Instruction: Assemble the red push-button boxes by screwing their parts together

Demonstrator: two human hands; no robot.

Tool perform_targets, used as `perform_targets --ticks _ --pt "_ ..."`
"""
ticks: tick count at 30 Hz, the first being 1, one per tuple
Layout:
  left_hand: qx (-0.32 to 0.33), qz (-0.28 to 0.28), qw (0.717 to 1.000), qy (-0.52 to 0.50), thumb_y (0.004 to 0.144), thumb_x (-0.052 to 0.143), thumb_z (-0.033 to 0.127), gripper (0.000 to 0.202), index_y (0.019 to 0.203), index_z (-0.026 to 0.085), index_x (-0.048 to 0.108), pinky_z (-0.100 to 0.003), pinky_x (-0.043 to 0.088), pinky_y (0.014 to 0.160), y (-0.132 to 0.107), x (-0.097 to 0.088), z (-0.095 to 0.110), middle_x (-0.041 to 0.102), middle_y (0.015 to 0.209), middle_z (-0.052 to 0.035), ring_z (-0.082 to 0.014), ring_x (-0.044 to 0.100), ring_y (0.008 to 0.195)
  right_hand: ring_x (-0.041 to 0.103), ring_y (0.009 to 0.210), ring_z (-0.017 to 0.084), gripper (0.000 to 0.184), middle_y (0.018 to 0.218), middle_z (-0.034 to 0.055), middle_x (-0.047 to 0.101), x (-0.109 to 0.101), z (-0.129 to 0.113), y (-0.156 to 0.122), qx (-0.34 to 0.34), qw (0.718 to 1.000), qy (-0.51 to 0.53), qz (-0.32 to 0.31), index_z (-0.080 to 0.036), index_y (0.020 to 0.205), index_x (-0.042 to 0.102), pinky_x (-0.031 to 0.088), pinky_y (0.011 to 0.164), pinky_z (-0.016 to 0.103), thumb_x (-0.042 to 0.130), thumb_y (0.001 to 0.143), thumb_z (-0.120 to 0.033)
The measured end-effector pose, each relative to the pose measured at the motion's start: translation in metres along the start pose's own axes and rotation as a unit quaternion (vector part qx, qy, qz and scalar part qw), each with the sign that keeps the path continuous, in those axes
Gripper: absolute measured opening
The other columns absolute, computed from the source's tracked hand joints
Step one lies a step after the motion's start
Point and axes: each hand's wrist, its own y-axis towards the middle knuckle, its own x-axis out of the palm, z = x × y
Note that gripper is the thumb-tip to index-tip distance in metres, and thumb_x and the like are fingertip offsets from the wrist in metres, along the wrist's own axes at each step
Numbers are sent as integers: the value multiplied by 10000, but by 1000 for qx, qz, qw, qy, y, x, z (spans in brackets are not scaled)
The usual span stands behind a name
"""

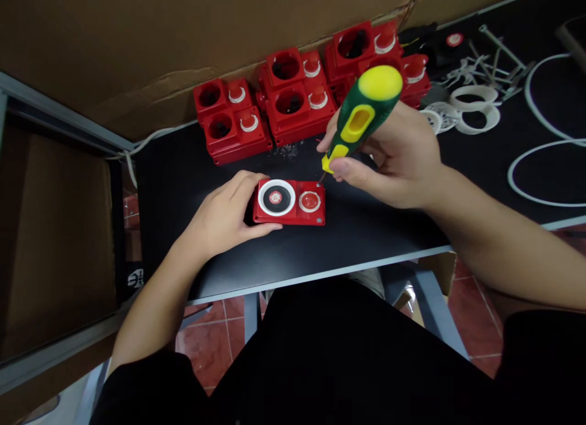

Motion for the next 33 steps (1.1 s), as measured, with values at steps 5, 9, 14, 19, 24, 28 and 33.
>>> perform_targets --ticks 5,9,14,19,24,28,33 --pt "-2 -4 1000 -6 1095 962 775 863 1690 212 692 -559 755 1247 0 0 -1 809 1627 -193 -432 863 1438 836 963 242 344 1220 51 881 -4 -3 7 -10 999 26 -25 -351 1273 914 812 802 389 1097 1071 -560" --pt "-5 -4 1000 -7 1100 978 719 827 1684 207 697 -564 744 1273 0 -1 1 807 1635 -195 -433 859 1453 823 1008 263 351 1217 72 824 3 -4 7 58 991 116 -21 -321 1213 903 809 815 422 1111 1041 -545" --pt "-2 0 1000 -9 1090 1000 699 809 1665 215 702 -562 748 1268 0 0 2 812 1619 -191 -434 869 1435 801 983 259 454 1241 77 805 11 -3 4 111 978 174 -26 -292 1196 900 804 831 444 1174 953 -561" --pt "2 0 1000 -13 1098 1005 694 794 1651 211 703 -547 764 1229 0 1 1 812 1602 -189 -424 879 1404 746 880 236 525 1068 27 777 15 -8 5 142 971 194 -1 -297 1021 844 741 759 423 1216 873 -637" --pt "28 11 999 -24 1126 1017 614 729 1659 219 714 -529 767 1227 -1 2 -2 823 1581 -172 -402 889 1379 714 807 209 493 992 8 806 12 -15 6 148 973 179 6 -315 1021 905 635 665 378 1244 852 -629" --pt "44 23 998 -31 1128 1038 577 727 1664 208 714 -516 766 1229 -1 2 -5 833 1569 -173 -394 895 1371 810 854 220 459 1041 25 887 8 -16 6 154 964 218 -11 -300 1117 973 683 705 374 1254 865 -562" --pt "31 14 999 -32 1112 1045 596 737 1661 226 720 -529 775 1215 -1 1 -8 832 1568 -169 -404 895 1372 811 682 125 310 1269 14 980 3 -16 7 164 942 290 -48 -292 1278 957 763 739 318 1135 1041 -383"
